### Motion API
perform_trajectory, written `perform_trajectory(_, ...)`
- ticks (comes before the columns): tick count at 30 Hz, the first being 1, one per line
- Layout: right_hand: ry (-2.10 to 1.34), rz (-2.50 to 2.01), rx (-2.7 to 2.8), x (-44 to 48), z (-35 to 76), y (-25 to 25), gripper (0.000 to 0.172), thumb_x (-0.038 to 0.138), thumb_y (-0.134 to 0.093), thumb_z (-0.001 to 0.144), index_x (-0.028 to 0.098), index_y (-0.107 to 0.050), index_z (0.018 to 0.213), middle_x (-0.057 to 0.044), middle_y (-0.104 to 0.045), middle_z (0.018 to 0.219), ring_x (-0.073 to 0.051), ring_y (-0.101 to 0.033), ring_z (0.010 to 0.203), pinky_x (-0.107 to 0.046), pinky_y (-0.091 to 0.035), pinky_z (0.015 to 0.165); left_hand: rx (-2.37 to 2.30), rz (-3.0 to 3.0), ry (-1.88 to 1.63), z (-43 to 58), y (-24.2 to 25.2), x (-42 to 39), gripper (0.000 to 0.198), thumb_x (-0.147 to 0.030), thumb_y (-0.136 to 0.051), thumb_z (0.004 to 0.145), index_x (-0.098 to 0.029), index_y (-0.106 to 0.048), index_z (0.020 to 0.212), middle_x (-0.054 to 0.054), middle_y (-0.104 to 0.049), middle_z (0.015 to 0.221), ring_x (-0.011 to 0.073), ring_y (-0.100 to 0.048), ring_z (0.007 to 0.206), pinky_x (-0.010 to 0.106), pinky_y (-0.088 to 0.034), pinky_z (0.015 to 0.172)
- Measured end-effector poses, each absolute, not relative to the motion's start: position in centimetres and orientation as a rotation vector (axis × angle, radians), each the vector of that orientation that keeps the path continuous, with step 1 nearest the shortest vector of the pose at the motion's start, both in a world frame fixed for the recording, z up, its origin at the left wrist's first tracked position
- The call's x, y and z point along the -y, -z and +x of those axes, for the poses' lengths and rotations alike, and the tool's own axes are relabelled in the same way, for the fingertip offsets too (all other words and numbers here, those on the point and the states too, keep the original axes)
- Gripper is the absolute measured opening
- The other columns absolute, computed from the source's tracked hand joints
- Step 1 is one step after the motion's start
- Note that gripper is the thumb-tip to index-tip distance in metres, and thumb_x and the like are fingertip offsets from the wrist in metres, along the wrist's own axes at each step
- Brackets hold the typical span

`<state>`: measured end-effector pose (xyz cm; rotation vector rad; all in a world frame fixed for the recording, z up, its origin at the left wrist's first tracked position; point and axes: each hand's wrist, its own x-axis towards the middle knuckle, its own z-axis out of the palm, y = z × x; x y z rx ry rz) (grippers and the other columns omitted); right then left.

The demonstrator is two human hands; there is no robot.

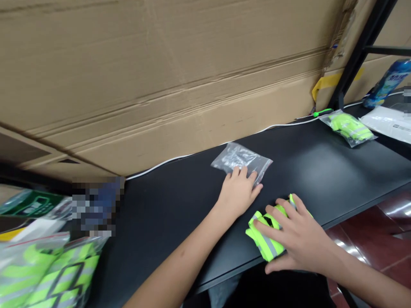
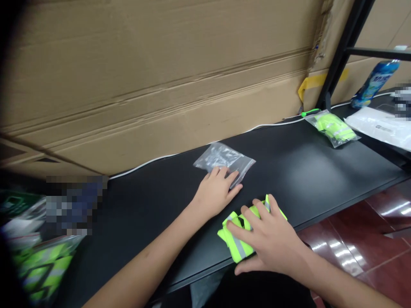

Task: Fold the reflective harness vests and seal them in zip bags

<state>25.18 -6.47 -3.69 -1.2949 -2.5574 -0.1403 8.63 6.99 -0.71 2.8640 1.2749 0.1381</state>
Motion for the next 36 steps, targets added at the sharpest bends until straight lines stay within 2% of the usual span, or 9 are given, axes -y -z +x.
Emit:
perform_trajectory(4,0.278,-1.221,2.587,7.2,25.3,4.1,0.070,0.057,-0.080,0.072,0.028,-0.058,0.132,-0.010,-0.067,0.119,-0.037,-0.051,0.110,-0.062,-0.025,0.102,-1.238,2.783,0.223,6.5,-2.0,-3.6,0.054,-0.056,-0.053,0.094,-0.013,-0.065,0.124,0.016,-0.066,0.110,0.0347,-0.066,0.093,0.047,-0.055,0.077)
perform_trajectory(8,0.308,-1.140,2.593,7.4,25.6,4.1,0.068,0.039,-0.082,0.069,0.025,-0.058,0.130,-0.010,-0.067,0.119,-0.036,-0.052,0.107,-0.060,-0.026,0.102,-1.189,2.810,0.128,4.9,-3.1,-2.7,0.054,-0.061,-0.066,0.084,-0.012,-0.068,0.108,0.016,-0.066,0.105,0.0383,-0.061,0.106,0.052,-0.052,0.089)
perform_trajectory(13,0.305,-1.099,2.553,7.2,26.0,3.9,0.049,0.027,-0.071,0.079,0.023,-0.060,0.126,-0.008,-0.068,0.114,-0.033,-0.053,0.104,-0.057,-0.029,0.102,-1.013,2.793,-0.067,3.5,-1.5,-5.0,0.106,-0.074,-0.071,0.070,-0.009,-0.041,0.148,0.023,-0.045,0.150,0.0434,-0.031,0.145,0.061,-0.022,0.119)
perform_trajectory(15,0.287,-1.110,2.514,7.1,26.2,3.8,0.039,0.027,-0.066,0.084,0.022,-0.061,0.123,-0.008,-0.069,0.111,-0.032,-0.053,0.102,-0.054,-0.031,0.100,-0.923,2.744,0.000,3.0,-0.6,-5.9,0.110,-0.073,-0.068,0.071,-0.010,-0.032,0.154,0.022,-0.036,0.158,0.0425,-0.019,0.152,0.062,-0.009,0.123)
perform_trajectory(18,0.278,-1.161,2.478,7.0,26.7,3.4,0.036,0.025,-0.060,0.086,0.019,-0.060,0.122,-0.010,-0.069,0.110,-0.031,-0.054,0.101,-0.051,-0.033,0.097,-0.889,2.700,0.016,2.7,0.5,-6.4,0.118,-0.074,-0.069,0.067,-0.012,-0.025,0.157,0.022,-0.030,0.162,0.0419,-0.015,0.154,0.063,-0.005,0.123)
perform_trajectory(22,0.285,-1.217,2.469,7.0,27.1,2.8,0.039,0.022,-0.059,0.087,0.016,-0.059,0.125,-0.013,-0.068,0.111,-0.031,-0.054,0.100,-0.050,-0.036,0.093,-0.924,2.674,-0.057,2.4,0.7,-6.0,0.128,-0.076,-0.074,0.060,-0.015,-0.021,0.159,0.021,-0.036,0.158,0.0413,-0.026,0.150,0.065,-0.008,0.122)
perform_trajectory(27,0.218,-1.282,2.397,6.3,27.1,2.7,0.039,0.022,-0.061,0.087,0.014,-0.059,0.125,-0.014,-0.067,0.114,-0.030,-0.055,0.099,-0.045,-0.039,0.087,-0.854,2.682,-0.169,1.3,0.1,-5.1,0.104,-0.062,-0.072,0.072,-0.021,-0.027,0.156,0.015,-0.048,0.150,0.0342,-0.043,0.141,0.059,-0.011,0.125)
perform_trajectory(33,0.170,-1.326,2.266,5.2,26.8,2.8,0.038,0.030,-0.057,0.094,0.013,-0.055,0.129,-0.015,-0.067,0.116,-0.029,-0.055,0.100,-0.041,-0.041,0.085,-0.922,2.627,-0.204,0.6,0.2,-3.4,0.102,-0.062,-0.071,0.073,-0.019,-0.029,0.155,0.016,-0.048,0.148,0.0369,-0.045,0.136,0.058,-0.031,0.118)
perform_trajectory(36,0.171,-1.322,2.247,5.0,26.2,2.8,0.038,0.033,-0.056,0.096,0.014,-0.056,0.128,-0.014,-0.067,0.116,-0.029,-0.056,0.101,-0.042,-0.041,0.087,-0.912,2.668,-0.237,1.4,0.4,-2.6,0.102,-0.061,-0.070,0.073,-0.016,-0.030,0.155,0.017,-0.050,0.145,0.0372,-0.046,0.132,0.058,-0.032,0.116)
